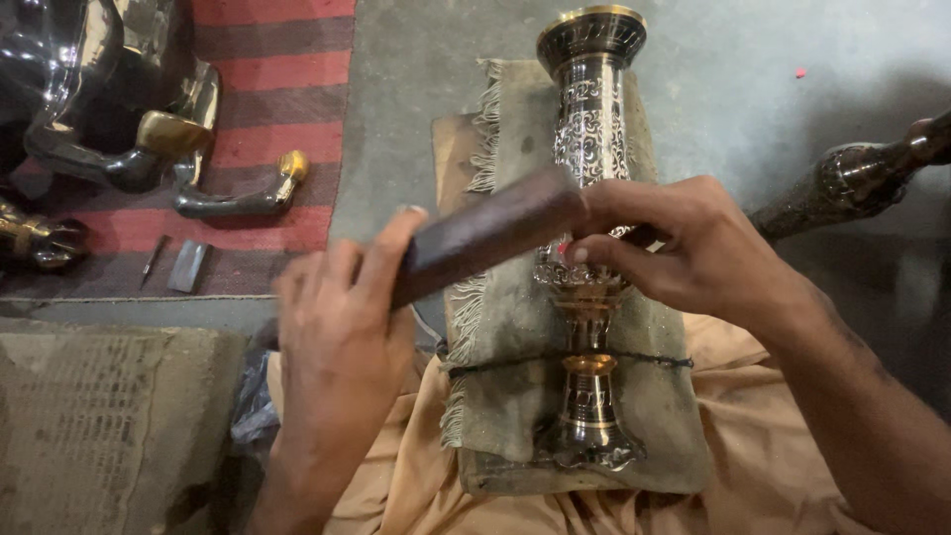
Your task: The person uses a hammer and a small metal tool to engrave intricate patterns onto a silver-colored metal vase. The vase is secured on a cushioned block, and the person repeatedly strikes the tool to create detailed designs on the surface.
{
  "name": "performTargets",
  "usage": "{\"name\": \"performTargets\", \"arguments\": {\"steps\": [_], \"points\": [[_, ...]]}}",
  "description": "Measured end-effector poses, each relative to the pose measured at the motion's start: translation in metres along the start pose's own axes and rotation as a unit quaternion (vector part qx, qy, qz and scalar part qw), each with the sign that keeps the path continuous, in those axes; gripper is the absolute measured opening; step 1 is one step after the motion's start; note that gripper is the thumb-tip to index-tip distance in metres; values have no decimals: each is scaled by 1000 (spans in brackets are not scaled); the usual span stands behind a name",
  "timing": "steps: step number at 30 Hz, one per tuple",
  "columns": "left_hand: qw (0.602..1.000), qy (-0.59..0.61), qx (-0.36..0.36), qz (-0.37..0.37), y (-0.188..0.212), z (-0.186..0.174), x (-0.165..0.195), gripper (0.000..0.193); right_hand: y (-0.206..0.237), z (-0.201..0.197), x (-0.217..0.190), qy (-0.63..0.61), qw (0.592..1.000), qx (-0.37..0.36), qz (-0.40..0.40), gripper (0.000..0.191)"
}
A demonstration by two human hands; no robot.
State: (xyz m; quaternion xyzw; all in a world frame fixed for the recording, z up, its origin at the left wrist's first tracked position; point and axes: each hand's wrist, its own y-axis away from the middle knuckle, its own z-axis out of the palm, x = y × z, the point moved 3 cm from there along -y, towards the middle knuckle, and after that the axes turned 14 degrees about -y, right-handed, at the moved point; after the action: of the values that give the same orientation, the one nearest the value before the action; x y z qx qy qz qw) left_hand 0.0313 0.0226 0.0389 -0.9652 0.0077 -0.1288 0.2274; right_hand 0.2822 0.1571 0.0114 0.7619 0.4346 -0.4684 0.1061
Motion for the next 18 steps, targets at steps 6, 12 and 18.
{"name": "performTargets", "arguments": {"steps": [6,12,18], "points": [[1000,8,27,-1,0,1,0,77,1,0,-2,8,1000,14,0,17],[997,61,8,-35,-2,3,2,70,1,-1,2,12,999,27,-26,26],[996,82,13,-39,-4,1,4,65,4,-1,3,16,999,23,-19,27]]}}
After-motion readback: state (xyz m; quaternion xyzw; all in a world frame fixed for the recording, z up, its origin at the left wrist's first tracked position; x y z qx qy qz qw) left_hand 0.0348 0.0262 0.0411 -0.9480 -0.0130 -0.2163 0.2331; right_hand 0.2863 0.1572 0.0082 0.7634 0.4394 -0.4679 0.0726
